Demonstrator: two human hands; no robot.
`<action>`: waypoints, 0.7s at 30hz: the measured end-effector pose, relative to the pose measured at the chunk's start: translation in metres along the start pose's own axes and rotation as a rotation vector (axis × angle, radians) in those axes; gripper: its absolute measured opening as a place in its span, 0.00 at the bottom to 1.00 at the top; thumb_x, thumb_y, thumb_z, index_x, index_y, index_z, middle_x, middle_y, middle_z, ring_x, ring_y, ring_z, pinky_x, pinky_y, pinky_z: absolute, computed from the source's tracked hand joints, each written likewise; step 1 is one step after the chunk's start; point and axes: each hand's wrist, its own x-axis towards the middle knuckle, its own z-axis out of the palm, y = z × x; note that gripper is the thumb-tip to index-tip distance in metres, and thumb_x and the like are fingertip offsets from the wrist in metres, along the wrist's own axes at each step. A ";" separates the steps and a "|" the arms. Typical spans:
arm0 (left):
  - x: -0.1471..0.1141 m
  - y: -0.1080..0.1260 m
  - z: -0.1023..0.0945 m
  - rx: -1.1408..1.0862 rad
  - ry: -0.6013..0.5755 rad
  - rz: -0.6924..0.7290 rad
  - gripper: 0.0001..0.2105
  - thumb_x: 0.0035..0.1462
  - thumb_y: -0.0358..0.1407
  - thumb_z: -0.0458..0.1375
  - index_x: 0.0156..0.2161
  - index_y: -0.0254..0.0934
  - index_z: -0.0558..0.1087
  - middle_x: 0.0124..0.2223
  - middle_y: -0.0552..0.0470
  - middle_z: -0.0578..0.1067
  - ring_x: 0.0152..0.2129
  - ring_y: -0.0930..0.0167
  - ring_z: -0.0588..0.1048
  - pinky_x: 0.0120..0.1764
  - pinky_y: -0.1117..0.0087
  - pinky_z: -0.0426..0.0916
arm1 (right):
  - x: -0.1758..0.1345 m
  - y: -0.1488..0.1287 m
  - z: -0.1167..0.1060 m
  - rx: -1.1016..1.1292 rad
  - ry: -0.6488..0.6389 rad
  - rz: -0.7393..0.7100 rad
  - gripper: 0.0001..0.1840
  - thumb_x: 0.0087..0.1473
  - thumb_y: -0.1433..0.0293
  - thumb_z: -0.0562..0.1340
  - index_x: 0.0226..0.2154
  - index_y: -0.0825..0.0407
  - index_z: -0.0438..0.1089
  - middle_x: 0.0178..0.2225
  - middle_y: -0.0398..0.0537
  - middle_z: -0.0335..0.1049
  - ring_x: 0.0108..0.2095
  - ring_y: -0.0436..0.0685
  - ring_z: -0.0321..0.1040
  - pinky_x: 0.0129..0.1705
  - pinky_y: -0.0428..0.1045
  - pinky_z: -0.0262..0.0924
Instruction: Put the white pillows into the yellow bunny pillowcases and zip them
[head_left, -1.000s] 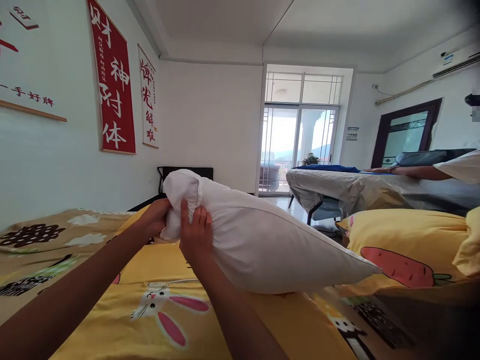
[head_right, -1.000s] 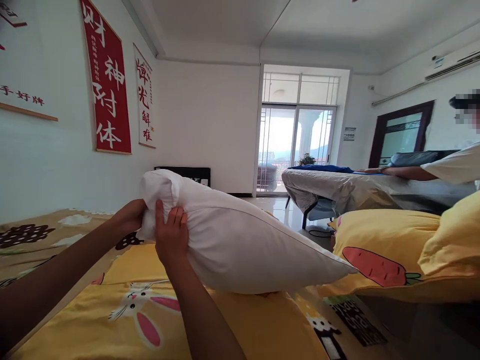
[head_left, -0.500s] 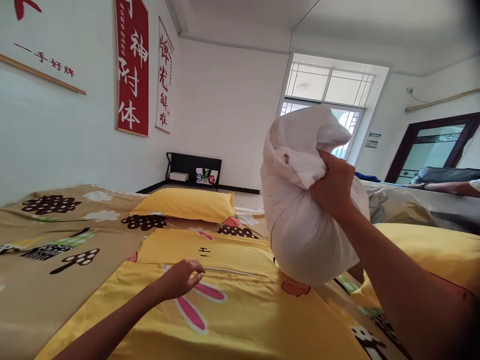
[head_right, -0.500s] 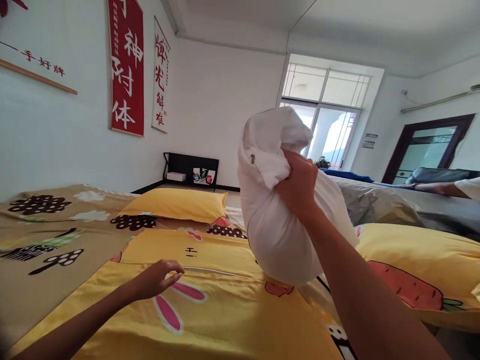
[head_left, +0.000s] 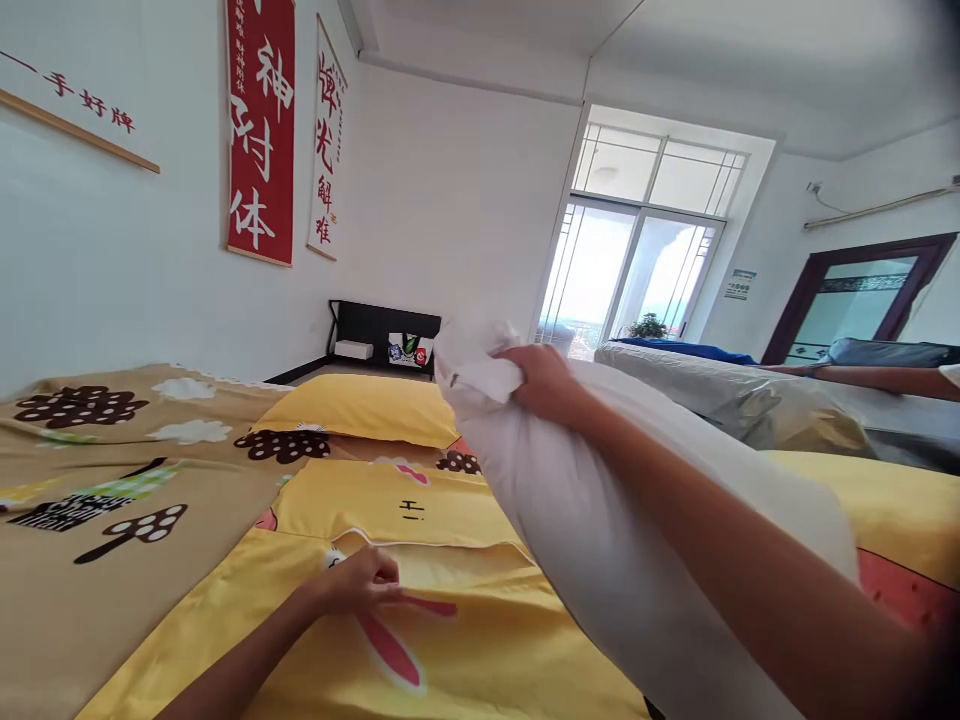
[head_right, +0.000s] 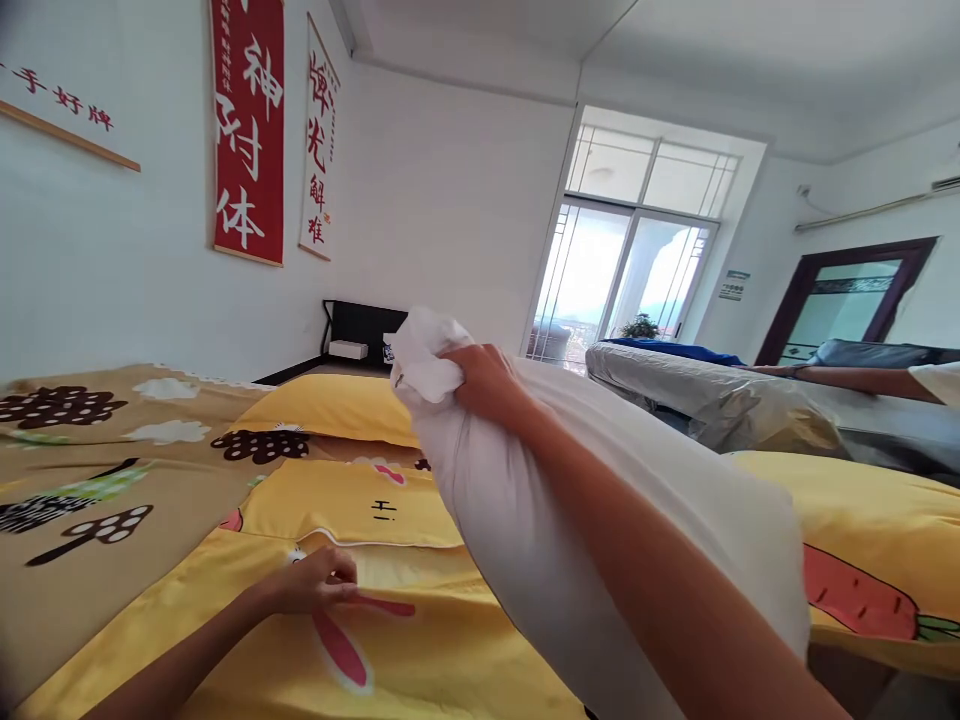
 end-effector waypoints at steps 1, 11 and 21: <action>-0.004 -0.002 -0.003 -0.012 -0.037 -0.007 0.15 0.53 0.41 0.52 0.20 0.34 0.60 0.21 0.56 0.58 0.21 0.76 0.58 0.26 0.75 0.54 | 0.005 -0.003 0.019 0.015 -0.093 0.004 0.24 0.43 0.80 0.56 0.42 0.51 0.76 0.38 0.47 0.76 0.41 0.57 0.70 0.41 0.47 0.58; -0.017 -0.019 -0.019 0.313 -0.014 -0.370 0.12 0.49 0.32 0.52 0.38 0.35 0.75 0.36 0.45 0.77 0.29 0.65 0.75 0.30 0.70 0.66 | -0.009 -0.054 0.196 0.254 -1.013 -0.208 0.19 0.33 0.80 0.63 0.34 0.55 0.76 0.28 0.39 0.72 0.27 0.49 0.66 0.25 0.41 0.56; 0.009 -0.038 -0.032 0.646 0.093 -0.181 0.21 0.54 0.26 0.50 0.51 0.38 0.73 0.56 0.35 0.67 0.56 0.51 0.61 0.56 0.44 0.50 | -0.018 -0.051 0.205 0.327 -1.024 -0.240 0.28 0.35 0.78 0.60 0.44 0.55 0.74 0.36 0.44 0.74 0.33 0.52 0.67 0.29 0.42 0.56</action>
